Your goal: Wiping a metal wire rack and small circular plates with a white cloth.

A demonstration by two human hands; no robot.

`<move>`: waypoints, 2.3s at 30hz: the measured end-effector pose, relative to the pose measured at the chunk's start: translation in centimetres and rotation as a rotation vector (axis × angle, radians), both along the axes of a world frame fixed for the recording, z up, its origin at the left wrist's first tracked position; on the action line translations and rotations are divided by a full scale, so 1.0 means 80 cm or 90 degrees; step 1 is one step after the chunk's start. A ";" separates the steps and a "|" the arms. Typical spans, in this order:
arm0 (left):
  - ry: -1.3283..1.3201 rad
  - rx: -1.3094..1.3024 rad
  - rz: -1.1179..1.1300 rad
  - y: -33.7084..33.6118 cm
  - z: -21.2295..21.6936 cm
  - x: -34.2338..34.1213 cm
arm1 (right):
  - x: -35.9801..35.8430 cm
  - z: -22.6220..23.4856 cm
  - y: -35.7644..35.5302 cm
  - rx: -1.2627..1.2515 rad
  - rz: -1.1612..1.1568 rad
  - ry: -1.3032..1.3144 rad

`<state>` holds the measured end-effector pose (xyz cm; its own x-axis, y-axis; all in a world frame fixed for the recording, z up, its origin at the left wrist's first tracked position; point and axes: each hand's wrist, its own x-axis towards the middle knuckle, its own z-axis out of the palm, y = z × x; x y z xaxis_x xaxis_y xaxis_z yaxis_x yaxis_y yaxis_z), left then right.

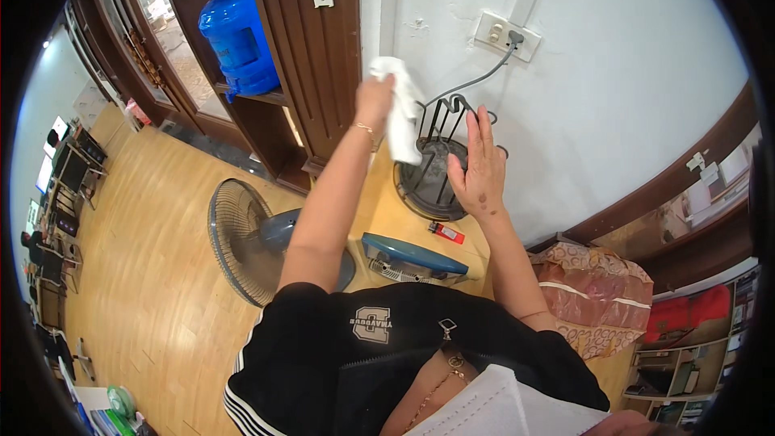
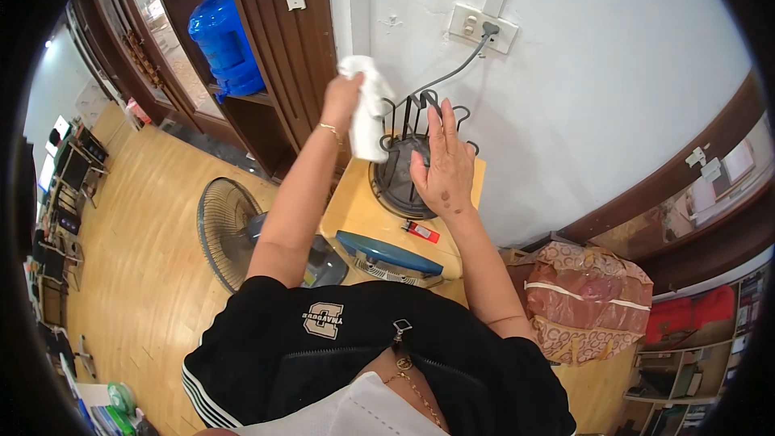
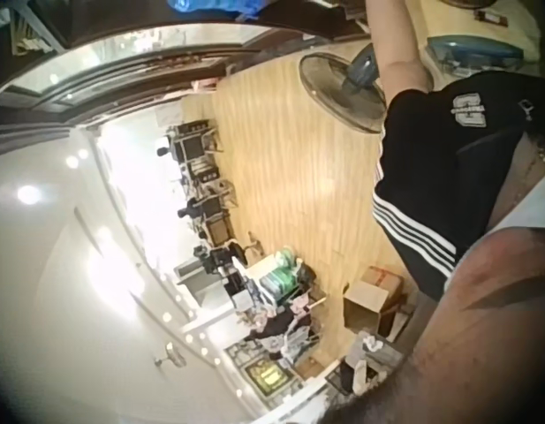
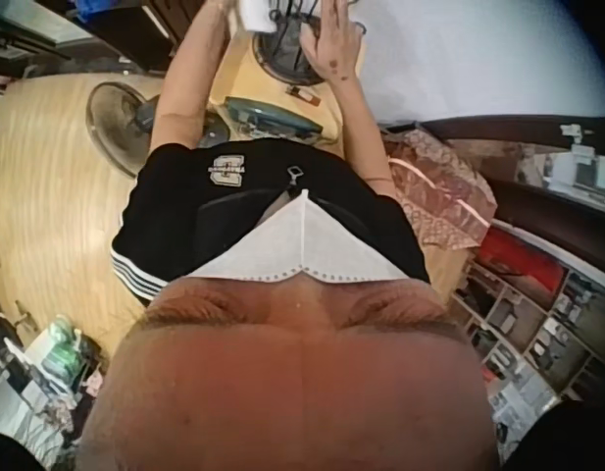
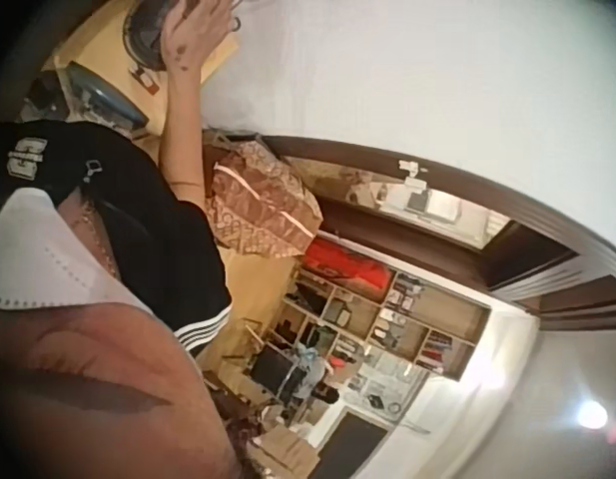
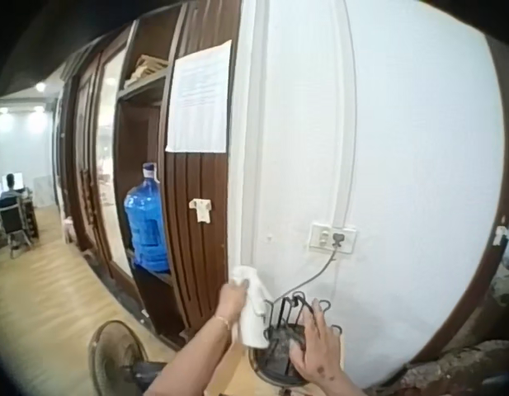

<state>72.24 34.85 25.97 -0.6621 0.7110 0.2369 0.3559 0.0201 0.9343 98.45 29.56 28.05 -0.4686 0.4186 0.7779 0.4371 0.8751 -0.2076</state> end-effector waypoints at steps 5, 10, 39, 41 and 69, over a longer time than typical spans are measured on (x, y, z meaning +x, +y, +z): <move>0.194 0.135 -0.148 -0.017 0.073 0.014 | 0.005 -0.007 0.012 -0.027 -0.001 -0.009; 0.509 0.101 -0.247 -0.016 0.089 0.072 | -0.001 -0.007 0.008 -0.043 -0.037 -0.029; 0.830 0.147 -0.185 -0.080 0.108 0.030 | -0.007 0.003 -0.001 0.017 -0.051 -0.052; 0.773 0.164 -0.187 -0.062 0.095 0.053 | -0.007 -0.001 0.005 0.008 -0.060 -0.060; 0.429 0.012 -0.055 -0.147 -0.054 0.079 | -0.009 -0.006 0.012 -0.002 -0.064 -0.058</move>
<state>78.58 23.05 21.63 -0.3062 0.7467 0.5905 0.8603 -0.0486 0.5075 97.72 30.48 27.60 -0.4922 0.4691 0.7333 0.5400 0.8252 -0.1654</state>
